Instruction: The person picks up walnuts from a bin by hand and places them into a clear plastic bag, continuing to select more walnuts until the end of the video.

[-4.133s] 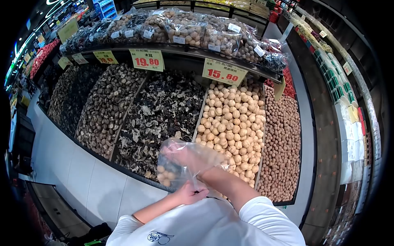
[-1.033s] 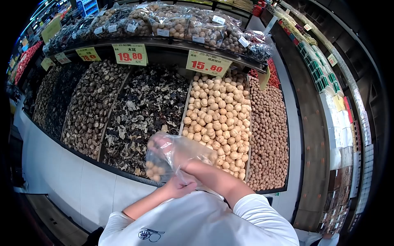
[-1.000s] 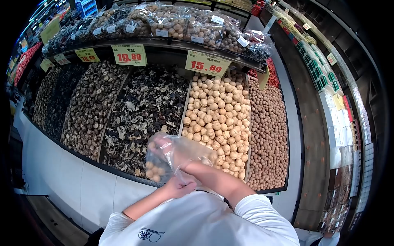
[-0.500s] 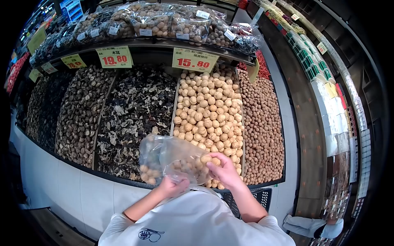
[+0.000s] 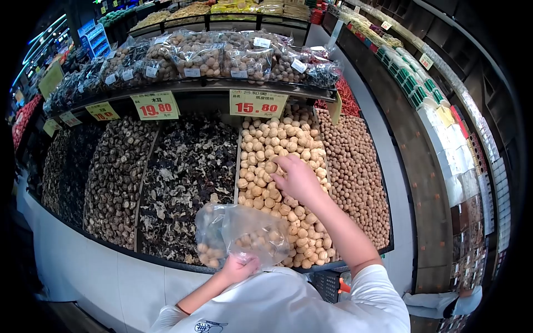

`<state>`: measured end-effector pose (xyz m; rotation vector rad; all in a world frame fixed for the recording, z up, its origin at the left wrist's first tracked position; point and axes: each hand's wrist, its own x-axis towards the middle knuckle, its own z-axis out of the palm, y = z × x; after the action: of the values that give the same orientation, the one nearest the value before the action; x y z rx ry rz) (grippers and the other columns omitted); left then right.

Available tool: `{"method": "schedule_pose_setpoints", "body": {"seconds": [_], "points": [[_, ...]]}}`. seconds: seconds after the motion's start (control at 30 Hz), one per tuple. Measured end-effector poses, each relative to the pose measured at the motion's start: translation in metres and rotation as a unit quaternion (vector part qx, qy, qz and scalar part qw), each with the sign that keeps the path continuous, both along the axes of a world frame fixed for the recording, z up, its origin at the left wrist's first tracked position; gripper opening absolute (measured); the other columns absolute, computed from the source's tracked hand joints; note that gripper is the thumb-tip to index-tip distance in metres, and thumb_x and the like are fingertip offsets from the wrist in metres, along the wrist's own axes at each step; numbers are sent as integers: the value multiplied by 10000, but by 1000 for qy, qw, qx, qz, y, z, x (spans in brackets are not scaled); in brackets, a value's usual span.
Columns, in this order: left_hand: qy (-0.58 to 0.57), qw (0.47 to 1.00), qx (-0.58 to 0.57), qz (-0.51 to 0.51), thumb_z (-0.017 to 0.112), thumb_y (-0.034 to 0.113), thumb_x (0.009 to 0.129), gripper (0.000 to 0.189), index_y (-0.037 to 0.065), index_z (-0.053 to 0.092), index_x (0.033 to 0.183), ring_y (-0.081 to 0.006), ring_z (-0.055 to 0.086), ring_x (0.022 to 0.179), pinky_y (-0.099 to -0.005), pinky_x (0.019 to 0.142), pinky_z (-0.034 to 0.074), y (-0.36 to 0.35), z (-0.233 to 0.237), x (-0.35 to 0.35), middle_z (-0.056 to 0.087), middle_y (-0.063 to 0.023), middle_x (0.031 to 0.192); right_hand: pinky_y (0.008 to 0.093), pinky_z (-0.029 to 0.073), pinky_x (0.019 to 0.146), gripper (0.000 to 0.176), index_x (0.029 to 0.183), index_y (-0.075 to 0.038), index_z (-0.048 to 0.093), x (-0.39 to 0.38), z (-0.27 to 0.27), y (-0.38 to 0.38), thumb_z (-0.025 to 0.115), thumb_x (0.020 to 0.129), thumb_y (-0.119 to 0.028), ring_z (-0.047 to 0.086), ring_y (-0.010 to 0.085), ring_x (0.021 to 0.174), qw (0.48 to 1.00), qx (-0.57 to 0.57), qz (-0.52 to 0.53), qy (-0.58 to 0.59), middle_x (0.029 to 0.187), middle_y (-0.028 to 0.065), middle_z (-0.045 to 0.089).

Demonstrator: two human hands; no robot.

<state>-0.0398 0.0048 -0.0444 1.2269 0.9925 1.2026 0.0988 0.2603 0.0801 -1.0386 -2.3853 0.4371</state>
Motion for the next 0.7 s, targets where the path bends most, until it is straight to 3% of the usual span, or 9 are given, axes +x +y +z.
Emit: {"method": "schedule_pose_setpoints", "body": {"seconds": [0.07, 0.1, 0.17, 0.3, 0.6, 0.7], "points": [[-11, 1000, -26, 3, 598, 96, 976, 189, 19, 669, 820, -76, 593, 618, -247, 573, 462, 0, 1, 0, 637, -7, 676, 414, 554, 774, 326, 1121, -60, 648, -19, -1, 26, 729, 839, -200, 666, 335, 905, 990, 16, 46, -135, 996, 138, 644], [-10, 1000, -24, 3, 598, 96, 976, 189, 19, 669, 820, -76, 593, 618, -247, 573, 462, 0, 1, 0, 637, -7, 676, 414, 554, 774, 326, 1121, -60, 648, -30, -3, 37, 729, 839, -200, 666, 335, 905, 990, 19, 47, -134, 996, 138, 644], [-20, 1000, -22, 9, 604, 96, 974, 183, 18, 672, 823, -80, 600, 625, -246, 584, 472, 1, 0, 1, 642, -11, 680, 410, 573, 725, 253, 1041, -57, 657, -48, -14, 59, 717, 819, -161, 683, 333, 890, 949, 54, 94, -297, 1005, 144, 653], [-26, 999, -30, 14, 608, 94, 972, 180, 18, 674, 823, -82, 609, 636, -246, 594, 480, -1, -8, 3, 648, -15, 687, 401, 579, 696, 162, 959, -43, 699, -70, -45, 88, 687, 809, -103, 710, 292, 879, 887, 110, 161, -419, 1026, 135, 671], [-51, 998, -39, 15, 593, 82, 977, 232, 18, 652, 762, -77, 592, 629, -251, 575, 463, 2, -7, 1, 653, -2, 694, 396, 575, 700, 165, 942, -58, 732, -80, -62, 104, 670, 834, -166, 718, 283, 871, 853, 104, 211, -467, 1026, 127, 695], [-2, 998, -56, 1, 591, 96, 983, 248, 26, 649, 752, -73, 588, 634, -247, 578, 460, 2, -5, 0, 647, 3, 691, 398, 573, 697, 160, 945, -71, 733, -81, -63, 103, 661, 843, -171, 716, 279, 871, 858, 91, 215, -458, 1012, 119, 692]]}}
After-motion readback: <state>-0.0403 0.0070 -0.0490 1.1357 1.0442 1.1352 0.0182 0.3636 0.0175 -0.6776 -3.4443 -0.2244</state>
